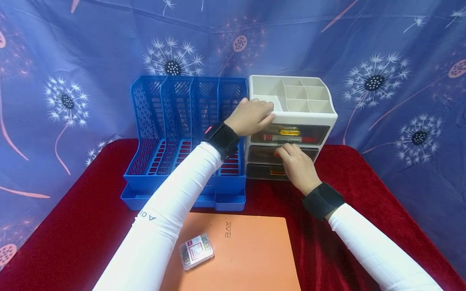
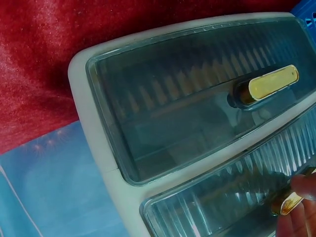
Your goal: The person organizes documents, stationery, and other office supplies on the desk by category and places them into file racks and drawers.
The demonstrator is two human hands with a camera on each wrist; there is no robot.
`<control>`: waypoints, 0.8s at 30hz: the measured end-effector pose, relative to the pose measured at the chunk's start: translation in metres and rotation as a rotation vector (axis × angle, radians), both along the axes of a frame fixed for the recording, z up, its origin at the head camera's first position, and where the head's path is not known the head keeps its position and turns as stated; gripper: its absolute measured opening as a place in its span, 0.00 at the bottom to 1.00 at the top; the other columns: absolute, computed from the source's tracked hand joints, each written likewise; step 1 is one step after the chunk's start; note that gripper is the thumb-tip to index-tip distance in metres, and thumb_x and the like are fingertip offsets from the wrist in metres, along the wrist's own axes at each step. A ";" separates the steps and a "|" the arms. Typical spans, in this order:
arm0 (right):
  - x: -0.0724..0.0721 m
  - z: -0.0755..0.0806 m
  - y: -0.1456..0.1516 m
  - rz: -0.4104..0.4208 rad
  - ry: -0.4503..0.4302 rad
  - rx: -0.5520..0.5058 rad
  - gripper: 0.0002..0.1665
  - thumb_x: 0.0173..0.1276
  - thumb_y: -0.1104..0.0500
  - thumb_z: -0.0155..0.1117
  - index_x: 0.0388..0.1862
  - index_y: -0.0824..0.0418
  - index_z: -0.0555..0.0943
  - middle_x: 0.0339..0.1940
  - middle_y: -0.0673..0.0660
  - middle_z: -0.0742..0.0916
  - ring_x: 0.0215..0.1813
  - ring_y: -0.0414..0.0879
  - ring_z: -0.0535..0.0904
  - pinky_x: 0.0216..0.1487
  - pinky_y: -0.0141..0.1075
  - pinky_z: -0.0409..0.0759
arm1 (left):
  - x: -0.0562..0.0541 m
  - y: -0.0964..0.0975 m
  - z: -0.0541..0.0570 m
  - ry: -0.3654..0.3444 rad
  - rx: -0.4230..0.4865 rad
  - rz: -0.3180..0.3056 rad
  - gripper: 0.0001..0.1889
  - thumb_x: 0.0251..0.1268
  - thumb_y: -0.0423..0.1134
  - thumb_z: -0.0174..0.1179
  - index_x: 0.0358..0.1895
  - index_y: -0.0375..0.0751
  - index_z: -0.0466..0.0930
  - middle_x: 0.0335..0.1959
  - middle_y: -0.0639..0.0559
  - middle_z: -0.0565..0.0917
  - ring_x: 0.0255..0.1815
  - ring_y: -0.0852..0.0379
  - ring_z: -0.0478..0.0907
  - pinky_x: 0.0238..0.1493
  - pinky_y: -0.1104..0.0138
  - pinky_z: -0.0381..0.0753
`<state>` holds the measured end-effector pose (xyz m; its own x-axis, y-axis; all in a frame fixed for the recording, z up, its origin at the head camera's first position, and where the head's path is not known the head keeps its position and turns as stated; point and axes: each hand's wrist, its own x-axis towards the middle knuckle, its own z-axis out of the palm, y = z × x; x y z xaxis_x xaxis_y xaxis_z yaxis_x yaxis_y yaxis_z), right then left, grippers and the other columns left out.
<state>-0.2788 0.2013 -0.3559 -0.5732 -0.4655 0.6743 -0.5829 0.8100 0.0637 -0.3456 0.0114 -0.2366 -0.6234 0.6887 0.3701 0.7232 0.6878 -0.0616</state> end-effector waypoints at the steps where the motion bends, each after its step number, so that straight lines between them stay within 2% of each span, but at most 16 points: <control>1: 0.000 0.000 0.000 0.000 0.000 -0.002 0.17 0.52 0.78 0.61 0.40 0.64 0.78 0.37 0.58 0.80 0.40 0.54 0.76 0.39 0.45 0.77 | 0.000 0.000 0.000 0.001 0.000 -0.001 0.15 0.74 0.50 0.39 0.42 0.46 0.72 0.35 0.54 0.77 0.40 0.55 0.72 0.41 0.60 0.62; 14: 0.002 -0.001 -0.003 0.019 -0.029 -0.034 0.17 0.52 0.73 0.65 0.43 0.65 0.76 0.39 0.60 0.80 0.41 0.55 0.74 0.43 0.46 0.76 | -0.001 -0.002 -0.001 -0.002 0.004 0.008 0.15 0.74 0.50 0.39 0.42 0.46 0.71 0.35 0.54 0.77 0.39 0.55 0.72 0.41 0.60 0.62; 19: 0.009 -0.011 -0.002 0.074 -0.007 -0.032 0.18 0.50 0.73 0.68 0.42 0.65 0.77 0.38 0.59 0.80 0.41 0.53 0.76 0.41 0.44 0.77 | -0.001 -0.002 -0.002 -0.006 0.010 0.005 0.14 0.74 0.50 0.39 0.42 0.46 0.71 0.34 0.55 0.76 0.38 0.56 0.71 0.41 0.61 0.62; 24: 0.008 -0.026 0.000 0.093 -0.022 0.049 0.14 0.49 0.73 0.69 0.34 0.64 0.78 0.33 0.58 0.80 0.38 0.52 0.76 0.37 0.43 0.77 | -0.001 -0.001 -0.001 -0.006 0.012 0.003 0.14 0.74 0.50 0.39 0.41 0.46 0.71 0.34 0.55 0.76 0.38 0.55 0.71 0.41 0.60 0.62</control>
<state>-0.2708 0.2014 -0.3814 -0.5408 -0.5493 0.6370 -0.6570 0.7488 0.0880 -0.3463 0.0100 -0.2380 -0.6280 0.6822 0.3744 0.7212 0.6909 -0.0493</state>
